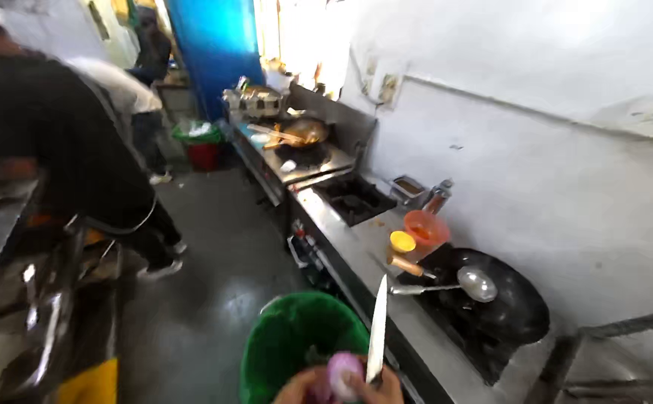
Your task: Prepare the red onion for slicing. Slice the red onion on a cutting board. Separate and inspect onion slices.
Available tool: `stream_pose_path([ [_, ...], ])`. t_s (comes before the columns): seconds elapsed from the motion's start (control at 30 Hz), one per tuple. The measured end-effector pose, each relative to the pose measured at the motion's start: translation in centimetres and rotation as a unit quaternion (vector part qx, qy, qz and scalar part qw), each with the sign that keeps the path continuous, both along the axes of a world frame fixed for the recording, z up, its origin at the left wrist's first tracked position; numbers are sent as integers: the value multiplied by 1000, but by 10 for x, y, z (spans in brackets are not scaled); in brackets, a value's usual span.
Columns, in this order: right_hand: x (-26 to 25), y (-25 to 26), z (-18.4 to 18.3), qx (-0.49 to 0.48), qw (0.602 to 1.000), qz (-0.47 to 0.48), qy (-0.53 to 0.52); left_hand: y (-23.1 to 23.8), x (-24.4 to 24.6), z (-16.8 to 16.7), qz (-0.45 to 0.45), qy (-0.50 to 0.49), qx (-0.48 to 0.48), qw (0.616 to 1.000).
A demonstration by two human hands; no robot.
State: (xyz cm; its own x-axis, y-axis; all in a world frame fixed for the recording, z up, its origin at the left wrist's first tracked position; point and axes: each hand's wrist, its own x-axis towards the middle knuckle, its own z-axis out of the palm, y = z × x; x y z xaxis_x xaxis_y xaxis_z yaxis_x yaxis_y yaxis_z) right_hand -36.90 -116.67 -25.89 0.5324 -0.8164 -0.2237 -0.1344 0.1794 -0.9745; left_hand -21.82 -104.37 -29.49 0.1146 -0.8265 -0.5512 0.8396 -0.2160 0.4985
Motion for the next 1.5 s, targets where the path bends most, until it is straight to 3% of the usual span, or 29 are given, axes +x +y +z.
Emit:
stream_pose_path([
  [0.17,-20,-26,-2,-91,986,123,71,-14,16,-2,-39,-74,16,996],
  [0.27,-27,-38,4,-149,948,212,182,-18,26,4,-81,-144,34,986],
  [0.37,-20,-32,8,-198,917,242,247,-22,35,-5,-118,-162,31,979],
  [0.5,-10,-27,4,-246,914,225,231,-16,42,-36,-122,-118,47,984],
  [0.63,5,-21,0,-301,920,160,191,-9,35,-62,-148,-178,67,971],
  [0.77,21,-25,16,-214,963,37,162,-11,29,-81,-150,-259,100,949],
  [0.9,24,-42,16,-135,984,10,114,-31,42,-72,-89,-388,94,912],
  [1.0,23,-38,10,-161,979,34,118,-36,47,-33,-10,-284,-40,958],
  [1.07,17,-30,6,-174,978,36,105,-39,38,-7,-13,-214,-79,974],
  [1.17,14,-26,-1,-161,985,25,56,-42,34,4,-10,-191,-61,980],
  [1.33,-3,-30,-7,-82,996,31,-5,-40,31,-12,-63,-136,-73,986],
  [1.5,-19,-40,-12,-63,997,23,-31,-50,13,9,-76,-57,-32,995],
])
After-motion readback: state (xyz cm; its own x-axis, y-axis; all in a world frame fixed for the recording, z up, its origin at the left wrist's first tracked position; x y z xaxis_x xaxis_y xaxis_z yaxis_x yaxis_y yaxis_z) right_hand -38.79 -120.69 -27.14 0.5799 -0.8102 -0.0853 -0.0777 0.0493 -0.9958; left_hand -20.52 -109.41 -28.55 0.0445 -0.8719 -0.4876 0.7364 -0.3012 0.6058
